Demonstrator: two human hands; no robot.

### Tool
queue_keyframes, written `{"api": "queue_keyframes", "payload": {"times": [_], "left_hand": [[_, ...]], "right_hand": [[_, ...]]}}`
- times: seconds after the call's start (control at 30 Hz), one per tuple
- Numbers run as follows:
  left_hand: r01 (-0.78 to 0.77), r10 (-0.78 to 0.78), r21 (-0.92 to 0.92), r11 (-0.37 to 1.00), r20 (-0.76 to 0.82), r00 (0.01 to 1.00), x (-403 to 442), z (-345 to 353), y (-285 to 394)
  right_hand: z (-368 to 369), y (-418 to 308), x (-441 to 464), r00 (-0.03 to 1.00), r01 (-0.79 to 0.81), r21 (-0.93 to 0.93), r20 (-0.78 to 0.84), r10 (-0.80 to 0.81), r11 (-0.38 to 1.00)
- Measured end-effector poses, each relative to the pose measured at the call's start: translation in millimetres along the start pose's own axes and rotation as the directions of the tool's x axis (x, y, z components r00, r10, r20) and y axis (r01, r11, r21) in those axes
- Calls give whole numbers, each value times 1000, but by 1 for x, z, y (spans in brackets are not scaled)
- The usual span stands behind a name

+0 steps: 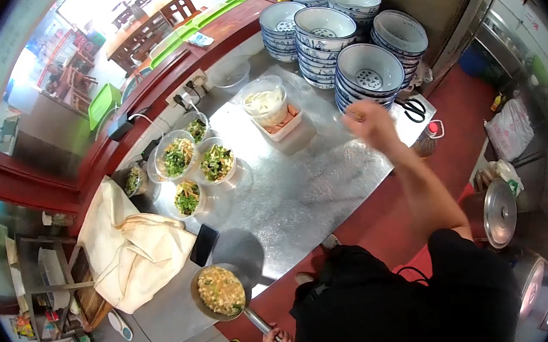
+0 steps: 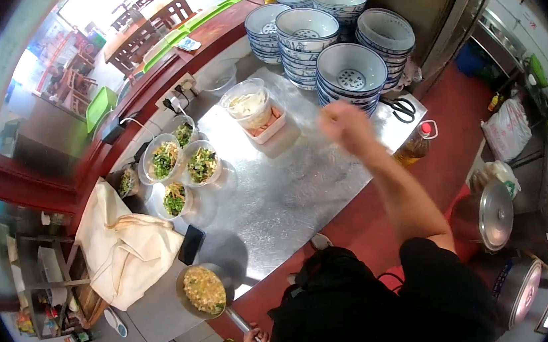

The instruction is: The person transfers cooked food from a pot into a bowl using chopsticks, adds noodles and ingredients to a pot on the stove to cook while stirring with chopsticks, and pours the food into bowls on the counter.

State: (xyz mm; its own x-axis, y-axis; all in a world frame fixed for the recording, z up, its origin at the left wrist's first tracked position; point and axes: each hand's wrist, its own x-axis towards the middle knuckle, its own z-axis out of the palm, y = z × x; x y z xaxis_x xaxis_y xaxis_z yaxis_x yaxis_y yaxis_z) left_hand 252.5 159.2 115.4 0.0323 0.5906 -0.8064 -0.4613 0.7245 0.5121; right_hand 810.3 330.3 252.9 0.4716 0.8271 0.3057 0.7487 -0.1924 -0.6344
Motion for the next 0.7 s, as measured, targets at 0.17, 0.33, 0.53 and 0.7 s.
{"api": "queue_keyframes", "payload": {"times": [0.17, 0.33, 0.53, 0.7], "left_hand": [[2, -3, 129, 992, 11, 1000, 2, 21, 8], [-8, 2, 220, 975, 27, 1000, -5, 30, 14], [22, -4, 371, 928, -48, 999, 2, 10, 11], [32, -13, 342, 939, -57, 998, -8, 5, 10]], "right_hand": [[-49, 63, 42, 966, -167, -495, 90, 241, 853], [-50, 95, 62, 943, -117, -459, 226, 243, 881], [-57, 106, 85, 966, -105, -181, 214, 143, 978], [-103, 87, 110, 861, -505, 513, 236, 451, 694]]}}
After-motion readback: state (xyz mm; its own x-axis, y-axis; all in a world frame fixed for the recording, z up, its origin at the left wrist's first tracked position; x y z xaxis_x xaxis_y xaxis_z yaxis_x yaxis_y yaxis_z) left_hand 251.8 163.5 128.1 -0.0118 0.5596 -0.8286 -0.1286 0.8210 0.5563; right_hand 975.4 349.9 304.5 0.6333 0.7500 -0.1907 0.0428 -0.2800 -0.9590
